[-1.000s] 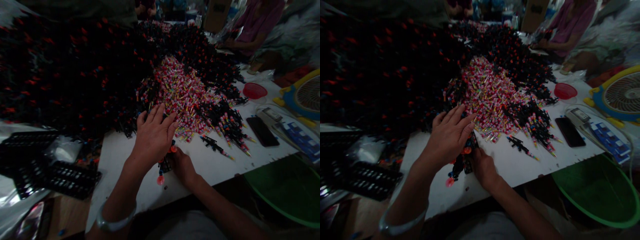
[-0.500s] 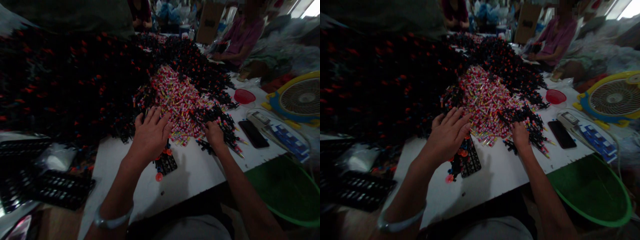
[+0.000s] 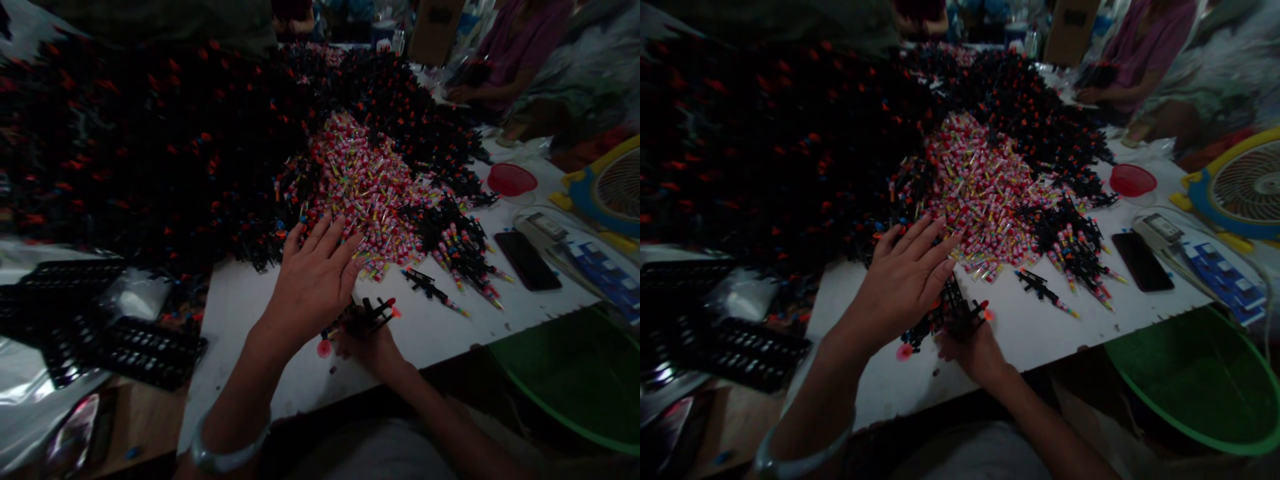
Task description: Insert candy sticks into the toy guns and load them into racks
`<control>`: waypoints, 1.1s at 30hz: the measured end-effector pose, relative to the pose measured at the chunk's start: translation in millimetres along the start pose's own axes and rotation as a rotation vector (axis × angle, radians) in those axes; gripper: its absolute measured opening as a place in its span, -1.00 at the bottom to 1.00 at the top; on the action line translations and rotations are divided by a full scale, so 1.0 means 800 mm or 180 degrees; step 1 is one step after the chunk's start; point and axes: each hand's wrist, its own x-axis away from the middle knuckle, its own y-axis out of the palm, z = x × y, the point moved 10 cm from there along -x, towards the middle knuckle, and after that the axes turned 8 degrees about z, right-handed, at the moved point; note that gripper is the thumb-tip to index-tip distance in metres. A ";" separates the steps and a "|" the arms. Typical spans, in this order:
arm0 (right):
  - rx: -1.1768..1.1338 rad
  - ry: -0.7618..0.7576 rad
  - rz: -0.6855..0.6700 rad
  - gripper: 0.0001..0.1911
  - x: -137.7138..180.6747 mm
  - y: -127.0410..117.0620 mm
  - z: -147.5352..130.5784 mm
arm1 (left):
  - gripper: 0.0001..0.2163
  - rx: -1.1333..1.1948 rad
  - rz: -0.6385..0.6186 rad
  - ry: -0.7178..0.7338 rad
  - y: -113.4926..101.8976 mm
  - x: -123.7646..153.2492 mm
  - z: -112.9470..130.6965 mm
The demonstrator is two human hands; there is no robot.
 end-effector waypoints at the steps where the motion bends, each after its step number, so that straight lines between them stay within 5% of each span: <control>1: 0.0163 -0.0147 0.0065 -0.77 0.002 0.003 -0.002 | -0.60 0.0001 0.0003 -0.0003 -0.001 0.001 0.000; 6: 0.1751 -0.1299 0.0490 -0.75 0.014 0.011 -0.053 | -0.60 0.0042 0.0030 -0.0007 -0.003 0.003 0.001; 10: 0.2766 -0.1223 0.0276 -0.66 0.014 0.042 -0.051 | -0.60 0.0105 0.0100 0.0050 -0.003 0.001 0.003; 13: 0.2728 -0.1226 0.0070 -0.77 0.014 0.036 -0.052 | -0.61 0.0142 0.0116 0.0089 -0.002 0.000 0.000; 15: 0.2638 -0.1264 0.0283 -0.85 0.017 -0.011 -0.064 | -0.61 0.0156 0.0085 0.0126 -0.001 -0.001 -0.002; 20: 0.4175 -0.0739 0.1964 -0.68 0.038 -0.219 -0.100 | -0.57 0.0219 -0.0080 0.0171 -0.006 0.000 -0.002; 23: 0.4506 -0.0387 0.1786 -0.84 0.036 -0.263 -0.093 | -0.52 0.0218 -0.0096 0.0044 -0.014 0.003 0.000; 27: 0.2748 -0.0307 0.1329 -0.82 0.020 -0.212 -0.065 | -0.52 0.0121 -0.0063 0.0120 -0.010 0.006 0.012; 30: 0.0841 -0.0078 0.0728 -0.65 0.001 -0.127 -0.039 | -0.53 0.0059 -0.0078 0.0181 -0.002 0.006 0.016; 33: -0.0072 -0.0042 0.0048 -0.68 -0.010 -0.046 -0.035 | -0.53 0.0030 -0.0092 0.0178 0.000 0.006 0.015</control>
